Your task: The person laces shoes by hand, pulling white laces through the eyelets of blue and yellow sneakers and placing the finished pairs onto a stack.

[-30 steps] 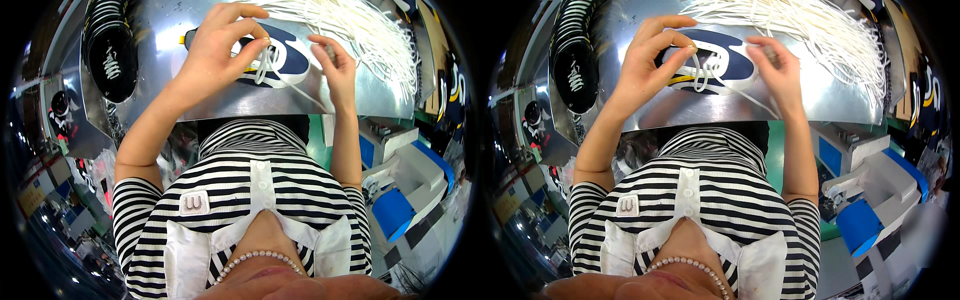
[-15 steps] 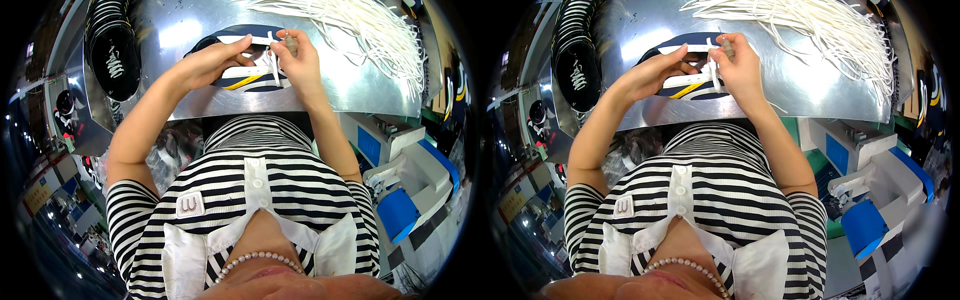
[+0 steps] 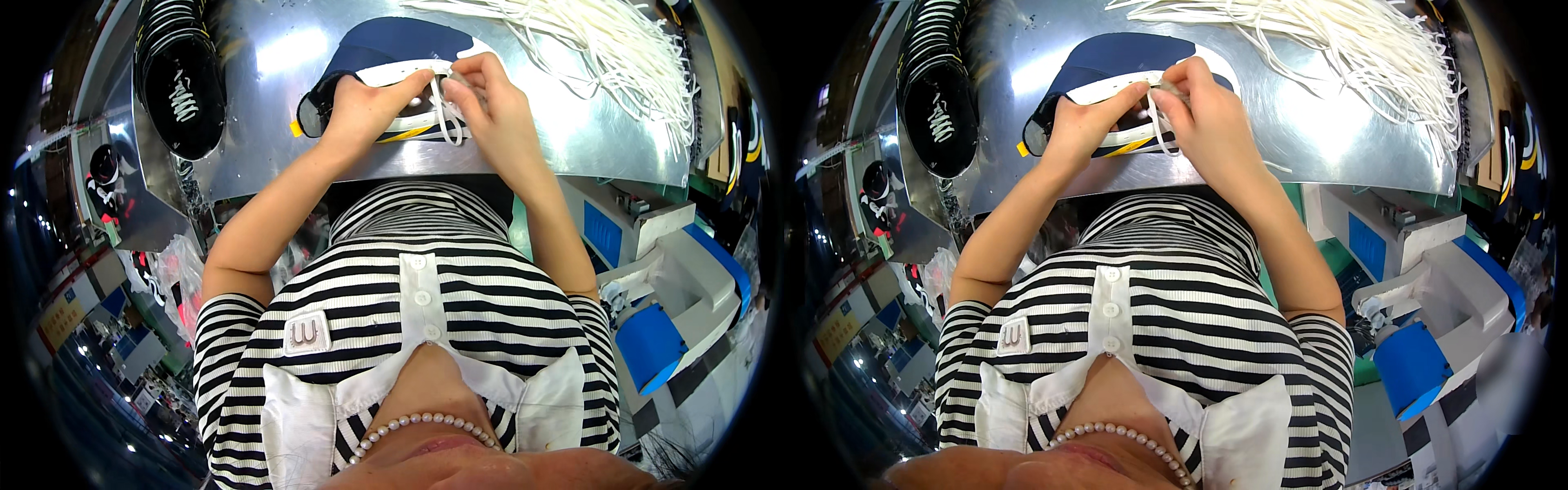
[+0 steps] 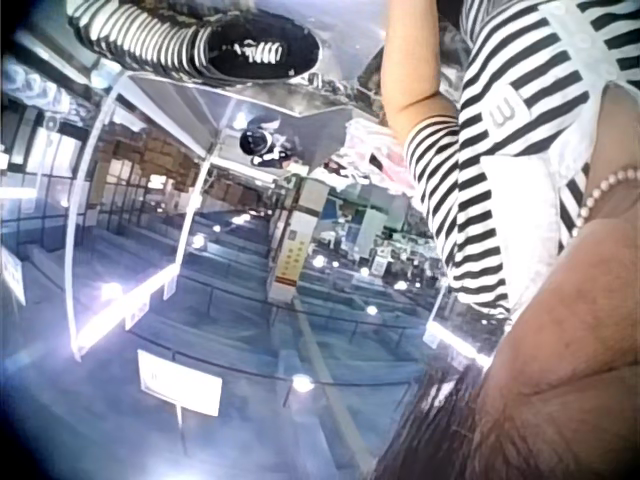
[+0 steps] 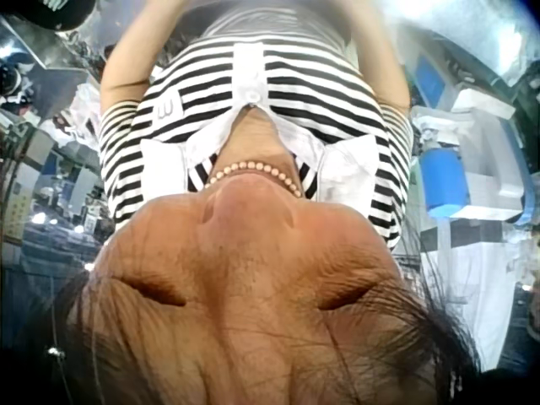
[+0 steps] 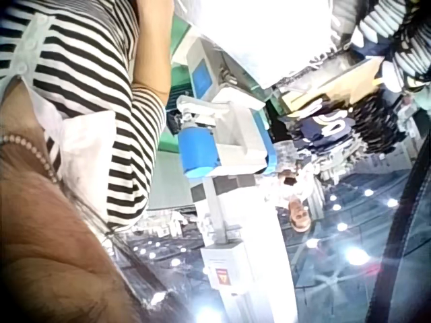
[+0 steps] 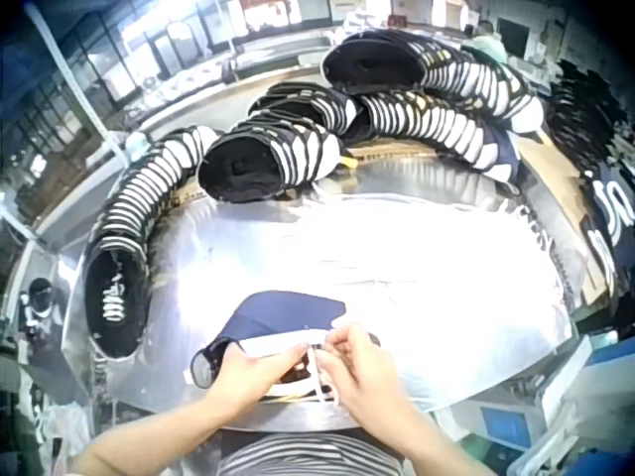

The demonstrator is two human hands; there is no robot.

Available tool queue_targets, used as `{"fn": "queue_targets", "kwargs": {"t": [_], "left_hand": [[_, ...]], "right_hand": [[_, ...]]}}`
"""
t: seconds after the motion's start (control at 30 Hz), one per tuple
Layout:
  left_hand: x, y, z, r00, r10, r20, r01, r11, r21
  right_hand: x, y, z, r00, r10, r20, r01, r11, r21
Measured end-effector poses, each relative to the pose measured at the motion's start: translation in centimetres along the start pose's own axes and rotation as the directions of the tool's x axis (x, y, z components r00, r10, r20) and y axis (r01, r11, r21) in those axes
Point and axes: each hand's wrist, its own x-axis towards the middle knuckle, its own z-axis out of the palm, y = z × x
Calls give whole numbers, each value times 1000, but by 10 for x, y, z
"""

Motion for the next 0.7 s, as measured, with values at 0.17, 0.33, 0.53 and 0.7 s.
{"fn": "queue_targets", "kwargs": {"t": [0.17, 0.33, 0.53, 0.7], "left_hand": [[-2, -1, -1, 1000, 31, 1, -32, 999, 6], [-4, 0, -1, 996, 79, 38, -81, 994, 67], [-6, -16, 4, 898, 425, 113, -435, 897, 84], [8, -1, -25, 959, -78, 272, 76, 997, 18]], "right_hand": [[2, 0, -9, 996, -88, 22, 89, 992, -84], [5, -3, -12, 995, -51, 91, 73, 961, -267], [28, -7, 3, 962, 26, 273, 123, 848, -515], [35, -24, -22, 939, 73, 336, 121, 844, -522]]}}
